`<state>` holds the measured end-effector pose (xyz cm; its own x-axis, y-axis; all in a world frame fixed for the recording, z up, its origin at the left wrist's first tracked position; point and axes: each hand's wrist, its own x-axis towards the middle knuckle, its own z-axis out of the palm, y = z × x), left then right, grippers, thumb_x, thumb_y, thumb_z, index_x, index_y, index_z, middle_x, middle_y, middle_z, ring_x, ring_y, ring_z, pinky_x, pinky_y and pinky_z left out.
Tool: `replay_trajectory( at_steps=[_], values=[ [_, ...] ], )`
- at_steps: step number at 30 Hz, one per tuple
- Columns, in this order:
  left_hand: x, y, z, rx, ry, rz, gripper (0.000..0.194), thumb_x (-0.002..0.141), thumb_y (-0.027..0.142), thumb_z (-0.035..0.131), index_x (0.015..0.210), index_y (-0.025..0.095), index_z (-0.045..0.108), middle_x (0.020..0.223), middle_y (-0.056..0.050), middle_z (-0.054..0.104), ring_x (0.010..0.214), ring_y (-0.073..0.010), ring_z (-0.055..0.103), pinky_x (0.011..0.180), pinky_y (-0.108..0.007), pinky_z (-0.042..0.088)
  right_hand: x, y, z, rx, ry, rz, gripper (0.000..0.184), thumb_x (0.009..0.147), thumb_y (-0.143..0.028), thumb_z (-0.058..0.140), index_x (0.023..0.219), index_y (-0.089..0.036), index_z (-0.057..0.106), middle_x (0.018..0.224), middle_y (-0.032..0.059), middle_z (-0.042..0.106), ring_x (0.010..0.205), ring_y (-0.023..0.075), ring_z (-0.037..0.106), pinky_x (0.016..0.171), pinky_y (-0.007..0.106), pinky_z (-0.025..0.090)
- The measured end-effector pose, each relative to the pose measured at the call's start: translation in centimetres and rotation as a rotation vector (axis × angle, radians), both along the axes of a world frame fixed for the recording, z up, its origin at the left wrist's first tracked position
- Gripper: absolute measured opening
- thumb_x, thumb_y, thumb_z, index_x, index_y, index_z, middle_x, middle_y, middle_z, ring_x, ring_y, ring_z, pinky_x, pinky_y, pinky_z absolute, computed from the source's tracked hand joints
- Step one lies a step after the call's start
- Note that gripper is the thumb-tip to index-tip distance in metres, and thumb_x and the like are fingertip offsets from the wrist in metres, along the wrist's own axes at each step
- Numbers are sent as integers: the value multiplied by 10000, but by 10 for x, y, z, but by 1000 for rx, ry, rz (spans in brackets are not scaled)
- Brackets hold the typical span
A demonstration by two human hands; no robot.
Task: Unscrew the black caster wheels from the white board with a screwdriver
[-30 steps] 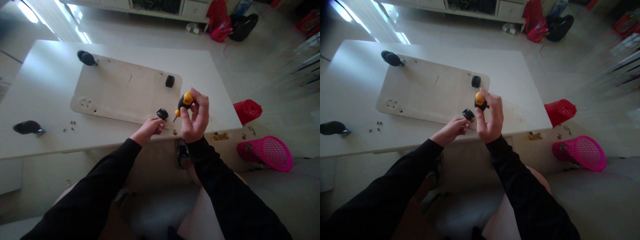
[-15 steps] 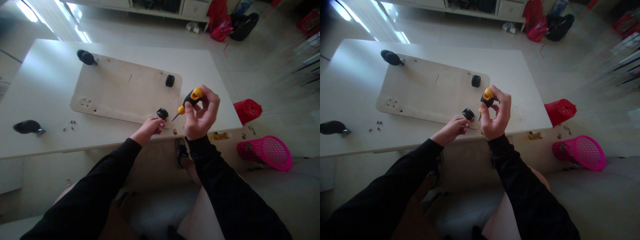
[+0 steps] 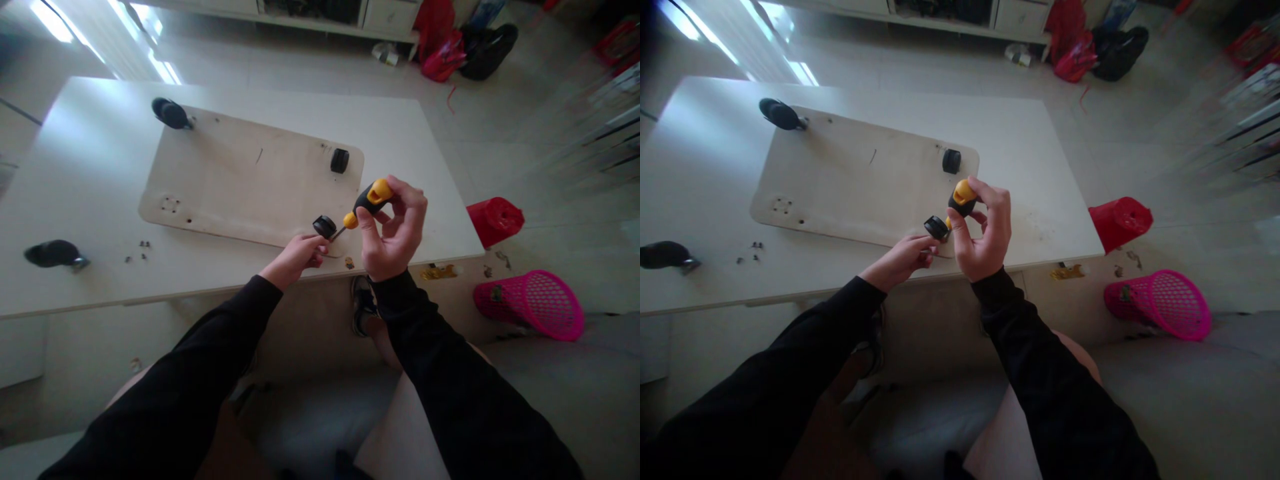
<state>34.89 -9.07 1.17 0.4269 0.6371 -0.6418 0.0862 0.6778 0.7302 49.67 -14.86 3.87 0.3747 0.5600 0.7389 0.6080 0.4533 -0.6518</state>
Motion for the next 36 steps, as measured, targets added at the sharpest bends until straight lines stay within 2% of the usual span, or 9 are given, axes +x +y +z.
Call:
replay_trajectory(
  at_steps=[11, 17, 23, 29, 36],
  values=[
    [0, 0, 1, -20, -6, 0, 176, 953, 74, 633, 789, 135, 656, 674, 9, 586, 456, -62, 487, 472, -223, 376, 0, 0, -3, 28, -23, 13, 473, 969, -323, 712, 1415, -344, 556, 1286, 53, 572, 1151, 204, 668, 746, 305, 691],
    [0, 0, 1, -30, -17, 7, 192, 944, 82, 651, 761, 137, 640, 685, 3, 592, 468, -64, 489, 480, -228, 366, -1, -3, 1, -10, -54, -1, 438, 978, -358, 692, 1395, -339, 559, 1256, 53, 567, 1106, 200, 666, 719, 319, 691],
    [0, 1, 3, -40, -12, 3, 148, 949, 82, 646, 811, 136, 660, 681, 14, 587, 457, -64, 479, 476, -229, 356, 1, -3, 0, 5, -75, 13, 405, 972, -354, 704, 1360, -327, 592, 1210, 55, 588, 1059, 202, 672, 666, 301, 666],
    [-1, 1, 1, -26, -27, -9, 131, 960, 78, 631, 846, 123, 678, 689, 16, 588, 460, -62, 492, 482, -226, 380, 1, -4, 3, 28, -57, 9, 461, 957, -340, 730, 1391, -350, 576, 1241, 48, 577, 1101, 202, 669, 714, 306, 676],
    [-2, 1, 0, -28, -22, -11, 131, 964, 87, 627, 851, 121, 684, 696, 12, 590, 458, -63, 496, 481, -229, 384, 1, -3, 1, 25, -57, 8, 446, 962, -340, 727, 1382, -346, 579, 1230, 54, 594, 1095, 207, 679, 712, 311, 690]
  ],
)
